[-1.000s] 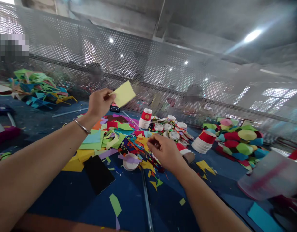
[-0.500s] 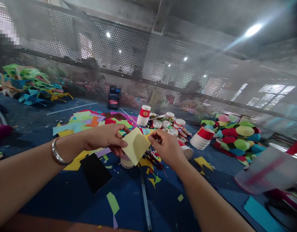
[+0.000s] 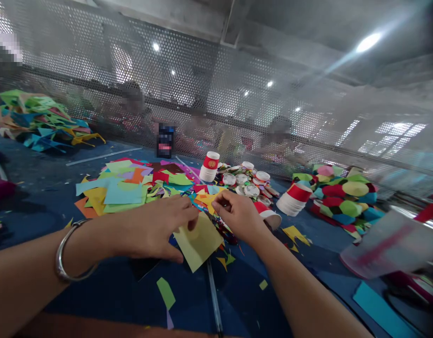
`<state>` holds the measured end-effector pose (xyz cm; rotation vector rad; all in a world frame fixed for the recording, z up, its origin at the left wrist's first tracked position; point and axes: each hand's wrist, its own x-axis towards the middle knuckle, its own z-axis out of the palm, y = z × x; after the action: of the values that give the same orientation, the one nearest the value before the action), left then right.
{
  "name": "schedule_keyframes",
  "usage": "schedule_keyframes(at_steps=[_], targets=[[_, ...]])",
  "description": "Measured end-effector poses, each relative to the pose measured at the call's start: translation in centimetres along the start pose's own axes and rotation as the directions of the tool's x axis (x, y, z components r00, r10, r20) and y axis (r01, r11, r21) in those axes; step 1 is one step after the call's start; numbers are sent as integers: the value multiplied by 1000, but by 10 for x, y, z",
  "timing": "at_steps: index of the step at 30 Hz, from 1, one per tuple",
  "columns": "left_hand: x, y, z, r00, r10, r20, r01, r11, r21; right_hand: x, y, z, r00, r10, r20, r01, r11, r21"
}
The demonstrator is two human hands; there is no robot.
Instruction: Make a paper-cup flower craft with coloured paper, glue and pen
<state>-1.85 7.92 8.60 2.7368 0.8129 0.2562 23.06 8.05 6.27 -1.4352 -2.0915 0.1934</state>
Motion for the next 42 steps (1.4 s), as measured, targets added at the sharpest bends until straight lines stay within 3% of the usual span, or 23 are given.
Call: schedule_keyframes(at_steps=[5,9,17,27,31,42], targets=[[-4,6,14,982,190,4,-188,971,149,-1,-1,0,1000,-20,10,20,1000,15],[-3,10,16,968,251,27,-250,936,250,-1,-1,0,1000,-23,6,23,1000,20],[5,3,13,988,148,52,-155,972,177,-1,-1,1,1000,-7,4,7,1000,4],[10,5,8,990,139,-19,-128,950,285,-1,-1,0,1000,-12,16,12,1000,-18],[7,7,11,992,122,22,-124,950,287,-2,-1,1,1000,-16,15,16,1000,-5],[10,-1,24,977,213,-16,-188,892,412,-2,-3,0,1000,-2,27,2,1000,-8]])
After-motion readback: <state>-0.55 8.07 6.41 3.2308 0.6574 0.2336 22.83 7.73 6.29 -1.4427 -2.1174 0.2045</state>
